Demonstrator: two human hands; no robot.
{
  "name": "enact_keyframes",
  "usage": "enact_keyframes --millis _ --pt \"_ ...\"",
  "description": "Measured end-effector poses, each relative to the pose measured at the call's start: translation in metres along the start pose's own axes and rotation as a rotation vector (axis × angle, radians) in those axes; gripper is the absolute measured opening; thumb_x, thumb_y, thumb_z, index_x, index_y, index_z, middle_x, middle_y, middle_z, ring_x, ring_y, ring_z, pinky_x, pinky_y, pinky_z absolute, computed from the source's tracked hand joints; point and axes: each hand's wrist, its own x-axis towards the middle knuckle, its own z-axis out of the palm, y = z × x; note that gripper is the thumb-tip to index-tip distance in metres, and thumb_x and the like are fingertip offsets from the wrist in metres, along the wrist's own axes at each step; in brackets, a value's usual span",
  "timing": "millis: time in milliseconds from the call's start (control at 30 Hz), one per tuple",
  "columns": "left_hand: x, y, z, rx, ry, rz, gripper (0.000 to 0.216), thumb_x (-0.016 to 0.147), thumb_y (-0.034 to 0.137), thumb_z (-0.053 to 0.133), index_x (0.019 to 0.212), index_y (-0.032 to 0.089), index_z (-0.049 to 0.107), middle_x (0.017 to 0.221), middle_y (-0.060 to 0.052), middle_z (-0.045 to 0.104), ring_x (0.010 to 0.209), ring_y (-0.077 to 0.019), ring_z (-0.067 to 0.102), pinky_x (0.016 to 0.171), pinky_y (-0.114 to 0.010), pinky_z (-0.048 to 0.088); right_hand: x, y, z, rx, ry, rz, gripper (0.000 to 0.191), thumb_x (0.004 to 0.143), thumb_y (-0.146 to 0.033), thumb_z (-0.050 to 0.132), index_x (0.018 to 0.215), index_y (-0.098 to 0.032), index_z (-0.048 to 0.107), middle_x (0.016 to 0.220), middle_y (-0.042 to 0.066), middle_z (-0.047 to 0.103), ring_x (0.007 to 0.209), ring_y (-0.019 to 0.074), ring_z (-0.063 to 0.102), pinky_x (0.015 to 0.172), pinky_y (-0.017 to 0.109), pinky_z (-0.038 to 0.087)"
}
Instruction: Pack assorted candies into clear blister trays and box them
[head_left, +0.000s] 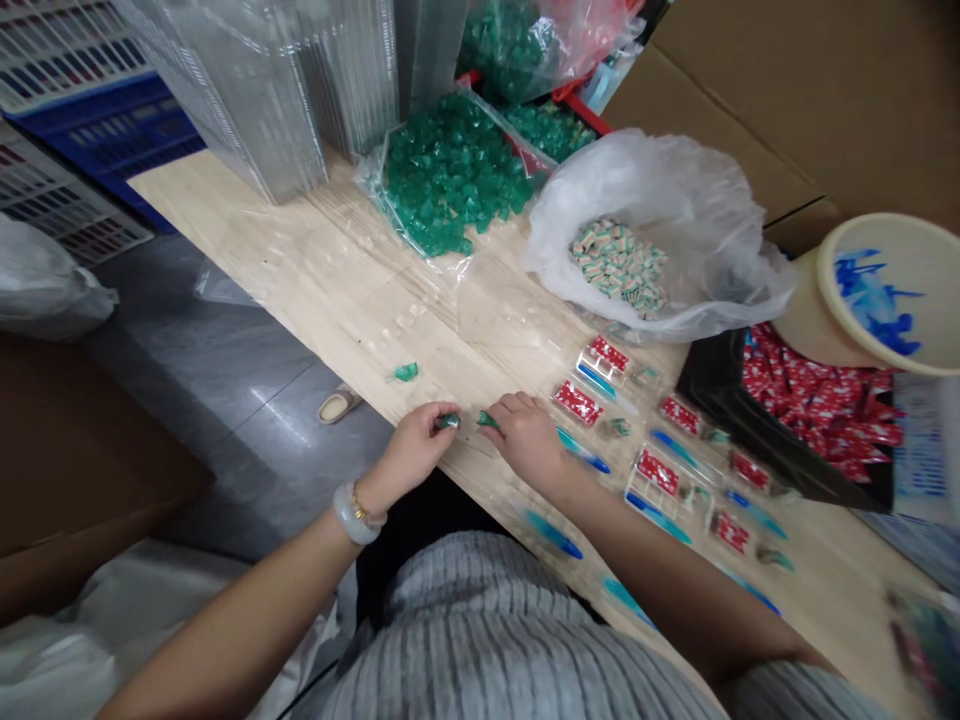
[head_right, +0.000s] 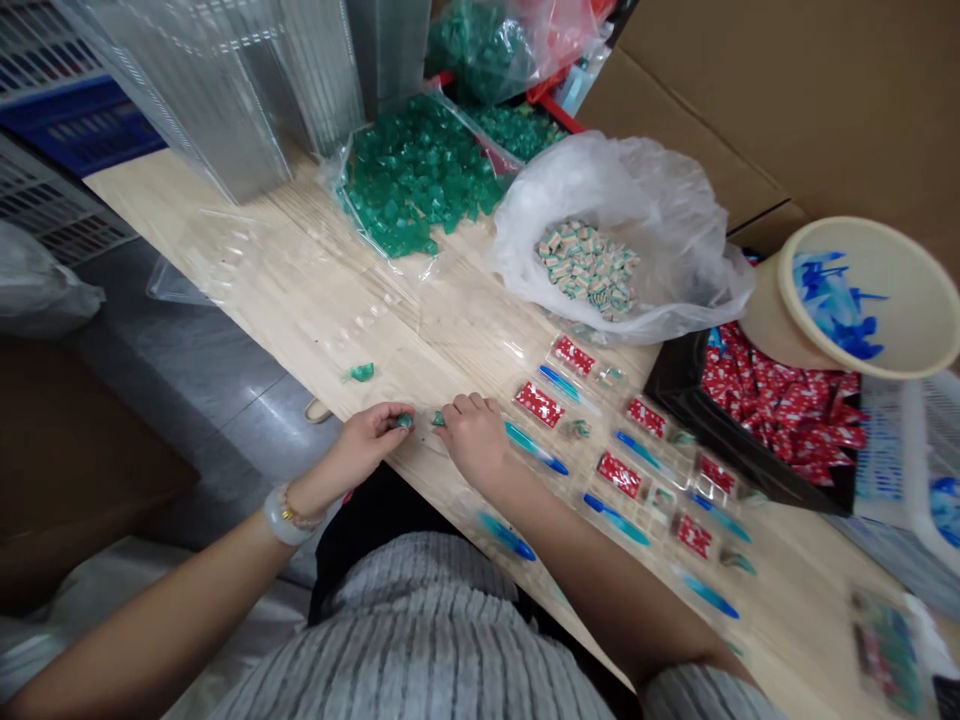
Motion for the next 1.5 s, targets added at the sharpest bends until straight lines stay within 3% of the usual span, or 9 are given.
enact_keyframes --millis 367,467,633,767,1067,1167,1267,1367,1500 --pt "-0.001 0.0 -0.001 0.05 -0.017 0.01 0.029 0.072 0.019 0.051 0.099 0.012 0.058 0.091 -0.008 0.064 0.079 -0.0162 0.059 0.077 -0.032 0.046 -0.009 0.011 0.016 0.546 0.181 -0.071 0.022 0.083 -0.025 0.047 0.1 -0.018 0.06 0.089 0.008 0.059 0.085 0.0174 0.054 0.076 0.031 0.046" --pt "-0.001 0.0 -0.001 0.059 -0.021 0.012 0.028 0.073 0.018 0.05 0.099 0.011 0.058 0.092 -0.009 0.063 0.079 -0.016 0.058 0.077 -0.033 0.045 -0.007 0.009 0.015 0.448 0.151 -0.064 0.021 0.082 -0.025 0.049 0.096 -0.015 0.062 0.086 0.009 0.06 0.082 0.0185 0.053 0.075 0.032 0.046" --pt "-0.001 0.001 0.0 0.119 0.009 0.045 0.028 0.072 0.013 0.049 0.099 0.011 0.058 0.092 -0.008 0.061 0.079 -0.0154 0.057 0.077 -0.032 0.045 0.003 -0.007 0.001 0.045 -0.054 -0.031 0.018 0.081 -0.025 0.051 0.084 -0.013 0.064 0.08 0.011 0.058 0.081 0.0225 0.051 0.073 0.034 0.043" --pt "-0.001 -0.002 0.002 0.122 0.05 0.077 0.027 0.07 0.011 0.051 0.097 0.011 0.058 0.093 -0.009 0.06 0.081 -0.0156 0.056 0.077 -0.032 0.045 0.007 -0.016 0.001 0.041 -0.057 -0.005 0.026 0.081 -0.027 0.051 0.102 -0.015 0.058 0.09 0.01 0.057 0.085 0.0227 0.051 0.073 0.034 0.042" --pt "-0.01 0.004 0.002 -0.289 0.104 -0.009 0.019 0.068 0.017 0.058 0.086 0.014 0.055 0.081 -0.002 0.06 0.073 -0.0121 0.057 0.074 -0.029 0.045 -0.007 -0.01 -0.001 0.221 0.096 -0.003 0.019 0.082 -0.026 0.049 0.096 -0.016 0.059 0.091 0.01 0.059 0.087 0.0221 0.051 0.077 0.037 0.042" --pt "-0.015 0.018 0.004 -0.645 0.006 -0.183 0.021 0.064 0.021 0.064 0.082 0.013 0.056 0.075 -0.001 0.06 0.07 -0.0106 0.057 0.073 -0.027 0.046 -0.013 -0.017 -0.01 0.354 0.211 -0.077 0.031 0.081 -0.028 0.051 0.11 -0.016 0.052 0.099 0.01 0.057 0.093 0.0219 0.05 0.08 0.038 0.043" --pt "-0.018 0.026 0.004 -0.834 -0.134 -0.295 0.02 0.065 0.023 0.065 0.08 0.012 0.058 0.076 -0.002 0.06 0.069 -0.0101 0.057 0.072 -0.026 0.046 -0.016 -0.022 -0.014 0.524 0.242 -0.152 0.023 0.084 -0.023 0.046 0.103 -0.017 0.055 0.092 0.008 0.058 0.088 0.0177 0.053 0.077 0.032 0.046" --pt "-0.02 0.023 -0.005 -0.599 -0.058 -0.193 0.022 0.07 0.025 0.059 0.088 0.013 0.057 0.081 -0.005 0.062 0.072 -0.0126 0.058 0.072 -0.028 0.047 -0.011 -0.019 -0.01 0.534 0.294 -0.084 0.022 0.084 -0.021 0.045 0.102 -0.016 0.058 0.091 0.009 0.057 0.086 0.0173 0.054 0.076 0.032 0.047" --pt "-0.018 0.008 -0.02 0.164 0.154 0.222 0.016 0.077 0.017 0.049 0.089 0.015 0.06 0.09 -0.006 0.06 0.081 -0.0156 0.055 0.077 -0.033 0.046 0.002 -0.013 0.004 0.453 0.259 -0.066 0.024 0.083 -0.019 0.044 0.101 -0.015 0.06 0.09 0.01 0.057 0.083 0.018 0.053 0.073 0.031 0.048"
